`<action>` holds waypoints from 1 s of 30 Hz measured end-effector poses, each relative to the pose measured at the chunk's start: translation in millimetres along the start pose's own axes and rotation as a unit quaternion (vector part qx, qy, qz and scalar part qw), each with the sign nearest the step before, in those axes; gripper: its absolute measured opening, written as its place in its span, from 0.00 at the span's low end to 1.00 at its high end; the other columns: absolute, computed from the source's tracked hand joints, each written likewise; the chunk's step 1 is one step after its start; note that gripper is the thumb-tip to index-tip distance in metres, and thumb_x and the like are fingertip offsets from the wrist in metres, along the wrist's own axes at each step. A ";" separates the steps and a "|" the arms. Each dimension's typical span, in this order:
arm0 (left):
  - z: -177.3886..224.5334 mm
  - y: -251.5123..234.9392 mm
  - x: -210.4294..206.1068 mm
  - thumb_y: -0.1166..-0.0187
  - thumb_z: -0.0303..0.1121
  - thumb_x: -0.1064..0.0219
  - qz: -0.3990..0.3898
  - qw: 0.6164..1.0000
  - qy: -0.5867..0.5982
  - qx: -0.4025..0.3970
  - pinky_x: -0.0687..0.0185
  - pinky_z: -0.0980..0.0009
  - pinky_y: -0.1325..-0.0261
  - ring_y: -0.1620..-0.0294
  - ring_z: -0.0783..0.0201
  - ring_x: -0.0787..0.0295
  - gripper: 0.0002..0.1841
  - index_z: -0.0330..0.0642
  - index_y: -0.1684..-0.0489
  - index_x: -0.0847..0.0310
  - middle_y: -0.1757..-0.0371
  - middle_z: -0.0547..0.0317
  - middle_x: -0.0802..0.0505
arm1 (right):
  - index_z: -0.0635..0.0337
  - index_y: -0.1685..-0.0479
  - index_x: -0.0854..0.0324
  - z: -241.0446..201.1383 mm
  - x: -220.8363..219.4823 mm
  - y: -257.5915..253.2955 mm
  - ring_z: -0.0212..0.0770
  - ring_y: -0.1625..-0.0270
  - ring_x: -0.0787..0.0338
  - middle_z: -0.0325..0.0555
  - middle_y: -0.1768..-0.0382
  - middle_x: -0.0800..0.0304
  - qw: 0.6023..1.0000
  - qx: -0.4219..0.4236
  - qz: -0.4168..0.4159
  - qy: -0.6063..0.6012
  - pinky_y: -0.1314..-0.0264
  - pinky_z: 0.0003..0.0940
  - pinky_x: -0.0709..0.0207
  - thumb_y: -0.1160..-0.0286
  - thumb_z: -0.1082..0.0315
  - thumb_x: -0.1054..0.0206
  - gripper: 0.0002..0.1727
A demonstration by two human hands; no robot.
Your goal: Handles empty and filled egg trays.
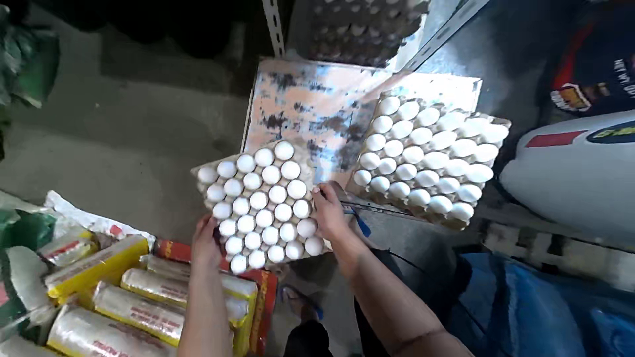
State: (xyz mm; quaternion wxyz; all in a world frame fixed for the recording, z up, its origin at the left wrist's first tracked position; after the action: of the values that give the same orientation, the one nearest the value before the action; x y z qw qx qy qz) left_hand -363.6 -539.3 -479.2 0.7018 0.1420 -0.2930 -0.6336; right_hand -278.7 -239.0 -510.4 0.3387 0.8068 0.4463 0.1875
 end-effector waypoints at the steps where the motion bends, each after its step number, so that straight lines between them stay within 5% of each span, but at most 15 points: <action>1: 9.8 -22.3 -17.6 0.07 0.36 0.50 -0.019 1.000 -0.012 0.011 0.13 0.70 0.53 0.60 0.71 0.13 0.17 0.36 0.28 0.30 0.56 0.59 0.12 | 0.65 0.32 0.27 -4.4 5.4 -10.5 0.47 0.42 0.15 0.59 0.43 0.17 1.000 0.000 0.014 -0.010 0.38 0.48 0.21 0.07 0.62 0.47 0.17; 4: 26.3 -82.6 -66.0 0.07 0.39 0.46 -0.056 0.996 -0.071 0.024 0.15 0.66 0.61 0.64 0.66 0.15 0.18 0.42 0.25 0.27 0.57 0.55 0.12 | 0.60 0.19 0.34 -10.8 16.8 -43.6 0.55 0.32 0.18 0.63 0.30 0.21 0.998 -0.033 0.040 -0.018 0.32 0.58 0.24 0.06 0.58 0.49 0.23; 8: 35.8 -125.2 -114.0 0.11 0.47 0.41 -0.075 0.987 -0.132 0.044 0.16 0.53 0.46 0.47 0.57 0.14 0.22 0.49 0.23 0.26 0.43 0.50 0.11 | 0.56 0.15 0.39 -8.4 23.3 -80.8 0.58 0.25 0.22 0.62 0.24 0.25 0.995 -0.051 0.064 -0.059 0.28 0.63 0.27 0.06 0.56 0.48 0.26; 15: 43.9 -151.4 -138.5 0.08 0.53 0.48 -0.078 0.978 -0.193 0.029 0.23 0.44 0.28 0.27 0.48 0.19 0.29 0.47 0.15 0.32 0.26 0.44 0.16 | 0.66 0.08 0.51 -27.1 30.3 -105.9 0.56 0.09 0.40 0.66 0.11 0.43 0.998 0.034 0.048 -0.025 0.09 0.55 0.44 0.09 0.55 0.47 0.37; 17: 54.8 -142.5 -136.2 0.08 0.58 0.52 -0.035 0.947 -0.318 -0.013 0.26 0.39 0.25 0.23 0.43 0.22 0.31 0.48 0.16 0.30 0.23 0.40 0.18 | 0.66 0.06 0.56 -38.5 36.8 -88.8 0.57 0.06 0.46 0.65 0.08 0.50 0.995 0.076 0.026 0.051 0.06 0.55 0.49 0.09 0.53 0.46 0.40; 19: 77.9 -116.9 -143.4 0.08 0.55 0.52 0.018 0.900 -0.421 -0.112 0.34 0.31 0.21 0.18 0.31 0.31 0.31 0.44 0.16 0.29 0.19 0.29 0.25 | 0.63 0.07 0.48 -57.9 57.3 -59.3 0.56 0.06 0.46 0.60 0.07 0.50 0.982 0.151 0.035 0.106 0.07 0.57 0.47 0.10 0.54 0.46 0.37; 21: 98.7 -66.7 -174.7 0.09 0.44 0.47 0.016 0.894 -0.390 -0.221 0.29 0.40 0.23 0.23 0.36 0.25 0.26 0.34 0.21 0.27 0.23 0.28 0.23 | 0.62 0.12 0.37 -71.2 99.0 -34.5 0.55 0.07 0.43 0.58 0.08 0.46 0.962 0.223 0.105 0.118 0.10 0.58 0.43 0.13 0.54 0.46 0.34; 23: 97.4 -13.0 -223.1 0.10 0.34 0.45 -0.077 0.912 -0.306 -0.263 0.20 0.52 0.30 0.35 0.49 0.15 0.21 0.28 0.28 0.24 0.32 0.34 0.15 | 0.65 0.14 0.34 -72.2 157.7 -18.3 0.56 0.08 0.42 0.60 0.10 0.43 0.932 0.252 0.231 0.115 0.09 0.56 0.45 0.14 0.56 0.45 0.33; 26: 69.7 39.6 -307.0 0.07 0.32 0.49 -0.267 0.917 -0.232 -0.184 0.17 0.56 0.31 0.38 0.56 0.11 0.19 0.30 0.32 0.19 0.38 0.43 0.09 | 0.66 0.10 0.42 -57.6 250.5 -10.3 0.62 0.08 0.47 0.66 0.09 0.49 0.887 0.169 0.414 0.112 0.08 0.59 0.52 0.14 0.53 0.46 0.37; 28: 51.0 53.1 -350.1 0.06 0.39 0.49 -0.292 0.904 -0.282 -0.137 0.24 0.52 0.23 0.28 0.54 0.16 0.21 0.37 0.25 0.21 0.29 0.44 0.13 | 0.68 0.08 0.50 -44.0 298.0 -10.6 0.67 0.06 0.54 0.70 0.08 0.58 0.886 0.061 0.448 0.102 0.07 0.62 0.56 0.10 0.52 0.50 0.38; 30: 41.7 53.3 -378.2 0.06 0.45 0.50 -0.277 0.885 -0.355 -0.114 0.32 0.47 0.16 0.19 0.47 0.24 0.26 0.38 0.18 0.27 0.21 0.40 0.19 | 0.69 0.10 0.45 -31.2 327.4 -18.0 0.67 0.09 0.47 0.72 0.10 0.51 0.908 -0.041 0.411 0.067 0.10 0.64 0.51 0.05 0.50 0.59 0.36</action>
State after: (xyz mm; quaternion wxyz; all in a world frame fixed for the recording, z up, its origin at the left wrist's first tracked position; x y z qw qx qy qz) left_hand -354.9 -155.9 -503.4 0.3579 -0.0980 -0.3968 -0.8395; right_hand -134.3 56.9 -501.4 0.2338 0.8895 0.0887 0.3824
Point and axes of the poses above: each hand's wrist, its own y-axis away from the middle knuckle, its own x-axis out of the back of the hand, z = x × y, the point moved 6 cm from there along -y, towards the middle knuckle
